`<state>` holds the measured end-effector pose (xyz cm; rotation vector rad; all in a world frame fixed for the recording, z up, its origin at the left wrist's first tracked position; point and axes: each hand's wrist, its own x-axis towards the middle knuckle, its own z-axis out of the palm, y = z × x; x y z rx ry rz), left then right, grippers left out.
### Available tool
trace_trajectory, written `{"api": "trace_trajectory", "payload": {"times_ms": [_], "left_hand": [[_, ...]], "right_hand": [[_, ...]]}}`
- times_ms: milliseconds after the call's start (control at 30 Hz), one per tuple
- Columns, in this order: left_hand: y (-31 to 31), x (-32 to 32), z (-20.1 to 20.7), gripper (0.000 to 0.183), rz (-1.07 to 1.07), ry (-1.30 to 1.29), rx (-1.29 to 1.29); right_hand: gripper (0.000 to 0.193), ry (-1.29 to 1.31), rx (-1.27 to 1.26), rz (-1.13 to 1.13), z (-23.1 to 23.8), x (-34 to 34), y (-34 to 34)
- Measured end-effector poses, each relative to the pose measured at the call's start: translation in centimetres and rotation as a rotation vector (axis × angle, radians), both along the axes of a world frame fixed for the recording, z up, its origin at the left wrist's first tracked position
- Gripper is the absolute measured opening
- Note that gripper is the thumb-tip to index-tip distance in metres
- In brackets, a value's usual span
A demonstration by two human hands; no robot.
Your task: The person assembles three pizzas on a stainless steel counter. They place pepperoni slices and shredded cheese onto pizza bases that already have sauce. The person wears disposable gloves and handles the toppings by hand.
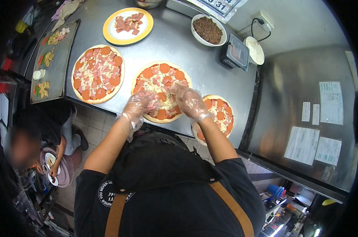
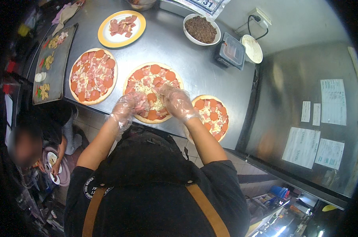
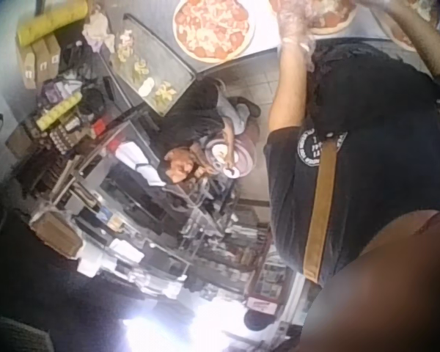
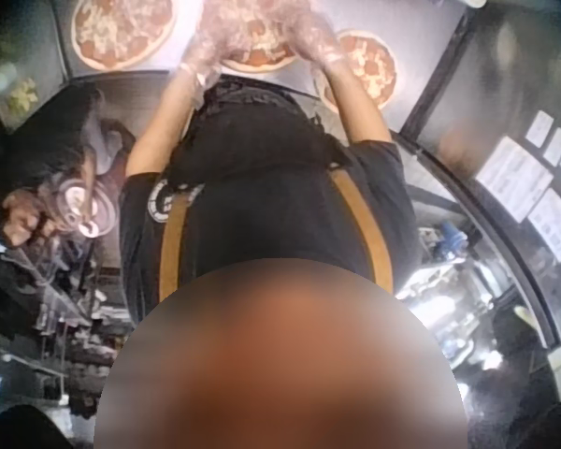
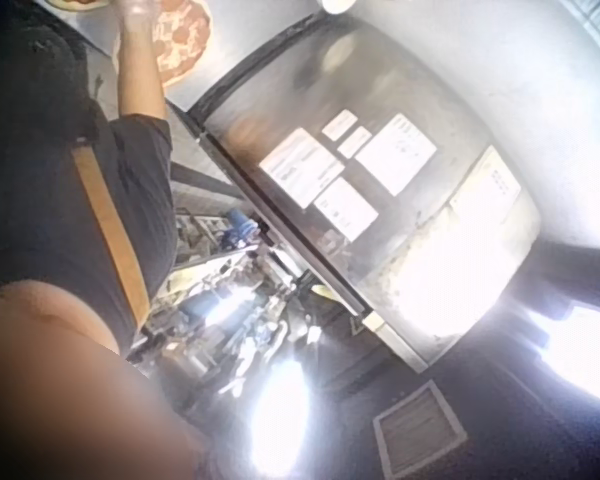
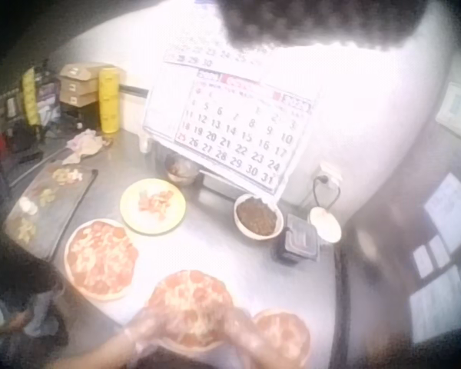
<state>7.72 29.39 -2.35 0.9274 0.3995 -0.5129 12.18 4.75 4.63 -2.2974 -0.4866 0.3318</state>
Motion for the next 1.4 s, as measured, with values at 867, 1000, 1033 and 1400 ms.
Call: {"api": "trace_trajectory", "payload": {"times_ms": [867,1000,1033,1400], "left_hand": [[-1.5,2.6,1.0,0.024,0.027,-0.132,0.156],[-1.3,2.6,0.0,0.025,0.095,-0.161,0.154],[-1.4,2.6,1.9,0.026,0.101,-0.100,0.129],[0.2,1.9,2.6,0.039,0.082,-0.021,0.038]], "right_hand": [[0.021,0.043,0.171,-0.127,1.9,0.3,3.5],[0.013,0.042,0.248,-0.136,0.9,0.7,4.5],[0.014,0.050,0.263,-0.154,0.5,1.0,4.0],[0.023,-0.250,0.131,0.066,1.1,0.2,3.4]]}}
